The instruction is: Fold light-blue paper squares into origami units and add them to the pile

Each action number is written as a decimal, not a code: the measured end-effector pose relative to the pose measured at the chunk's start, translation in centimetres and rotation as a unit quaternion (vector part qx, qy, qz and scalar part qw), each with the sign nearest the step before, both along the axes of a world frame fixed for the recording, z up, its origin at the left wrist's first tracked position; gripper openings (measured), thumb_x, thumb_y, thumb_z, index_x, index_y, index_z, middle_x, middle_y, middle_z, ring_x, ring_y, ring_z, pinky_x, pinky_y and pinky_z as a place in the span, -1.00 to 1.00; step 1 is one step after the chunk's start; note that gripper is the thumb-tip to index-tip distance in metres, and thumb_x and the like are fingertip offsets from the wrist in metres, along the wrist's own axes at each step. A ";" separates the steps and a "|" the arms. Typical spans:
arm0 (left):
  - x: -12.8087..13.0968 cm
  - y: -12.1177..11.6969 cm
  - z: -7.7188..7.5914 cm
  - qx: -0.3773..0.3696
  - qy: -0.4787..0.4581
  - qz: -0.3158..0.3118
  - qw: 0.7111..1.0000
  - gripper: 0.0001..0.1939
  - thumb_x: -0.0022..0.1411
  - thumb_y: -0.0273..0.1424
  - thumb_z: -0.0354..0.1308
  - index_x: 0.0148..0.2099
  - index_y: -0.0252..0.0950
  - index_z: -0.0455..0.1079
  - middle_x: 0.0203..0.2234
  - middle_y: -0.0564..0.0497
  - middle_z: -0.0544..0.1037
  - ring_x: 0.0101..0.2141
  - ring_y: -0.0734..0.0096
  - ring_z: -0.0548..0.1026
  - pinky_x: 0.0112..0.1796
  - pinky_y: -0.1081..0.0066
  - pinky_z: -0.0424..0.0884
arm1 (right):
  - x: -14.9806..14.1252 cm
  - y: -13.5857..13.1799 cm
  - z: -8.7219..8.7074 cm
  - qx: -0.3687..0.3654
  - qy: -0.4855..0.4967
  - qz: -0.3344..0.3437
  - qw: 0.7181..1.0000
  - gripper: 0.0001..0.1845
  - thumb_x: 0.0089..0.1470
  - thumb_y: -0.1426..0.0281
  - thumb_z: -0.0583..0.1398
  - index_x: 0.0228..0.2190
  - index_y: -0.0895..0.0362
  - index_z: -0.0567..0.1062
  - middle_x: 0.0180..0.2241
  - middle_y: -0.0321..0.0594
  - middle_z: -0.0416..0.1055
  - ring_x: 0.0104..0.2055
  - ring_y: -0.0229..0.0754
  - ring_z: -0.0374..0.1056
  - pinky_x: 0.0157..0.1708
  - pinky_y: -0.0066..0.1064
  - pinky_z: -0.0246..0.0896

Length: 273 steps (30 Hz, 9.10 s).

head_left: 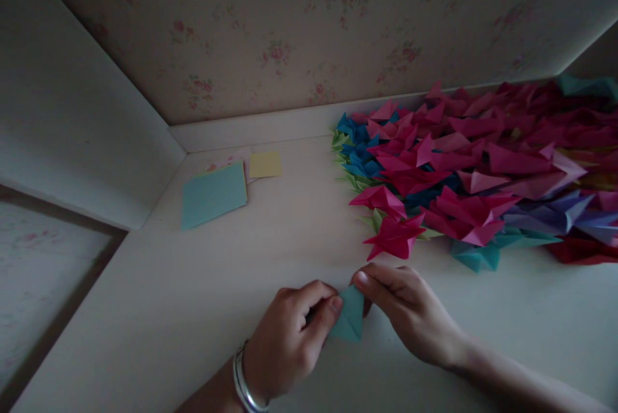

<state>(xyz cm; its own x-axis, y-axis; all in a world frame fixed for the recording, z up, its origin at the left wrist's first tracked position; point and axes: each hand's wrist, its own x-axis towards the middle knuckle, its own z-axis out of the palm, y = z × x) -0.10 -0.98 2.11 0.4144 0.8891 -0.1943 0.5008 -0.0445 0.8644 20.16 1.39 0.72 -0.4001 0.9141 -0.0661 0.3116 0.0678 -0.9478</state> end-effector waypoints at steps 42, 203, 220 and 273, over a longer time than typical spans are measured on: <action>-0.2 0.0 -0.7 -0.091 -0.137 0.064 0.984 -0.65 0.42 -0.16 -0.03 -0.14 -0.29 0.45 -0.64 0.11 0.40 -0.64 0.51 0.42 -0.58 0.56 0.35 | -0.6 -0.1 -0.7 -0.175 0.159 0.022 0.971 -0.58 0.26 0.06 0.14 -0.25 0.19 0.51 -0.48 -0.28 0.46 -0.53 -0.29 0.46 -0.55 -0.54 0.32; -1.0 0.3 -0.7 0.269 -0.052 0.026 0.961 -0.64 0.26 -0.61 0.18 0.02 -0.14 0.51 -0.01 -0.07 0.61 -0.06 0.26 0.60 -0.03 0.37 0.50 | -0.4 0.4 0.1 -0.239 0.218 -0.059 0.945 -0.61 0.08 0.10 0.32 -0.48 0.19 0.67 -0.56 -0.26 0.51 -0.53 -0.31 0.37 -0.47 -0.51 0.34; -0.7 0.7 0.5 -0.156 -0.253 0.119 0.947 -0.78 0.32 -0.31 0.20 -0.13 -0.26 0.64 -0.50 0.00 0.61 -0.49 0.47 0.53 -0.46 0.55 0.51 | 0.1 -0.2 0.9 -0.101 0.163 0.020 0.981 -0.68 0.24 0.23 0.22 -0.12 0.16 0.64 -0.52 -0.21 0.54 -0.50 -0.28 0.47 -0.48 -0.54 0.43; -0.3 0.3 -0.5 -0.234 -0.378 0.154 0.882 -0.80 0.17 -0.31 0.37 -0.15 -0.25 0.66 -0.52 -0.03 0.71 -0.49 0.42 0.66 -0.48 0.61 0.55 | 0.1 -0.1 -0.3 -0.168 0.294 -0.041 0.940 -0.89 0.09 0.35 0.36 -0.33 0.11 0.70 -0.60 -0.28 0.52 -0.62 -0.39 0.40 -0.60 -0.65 0.32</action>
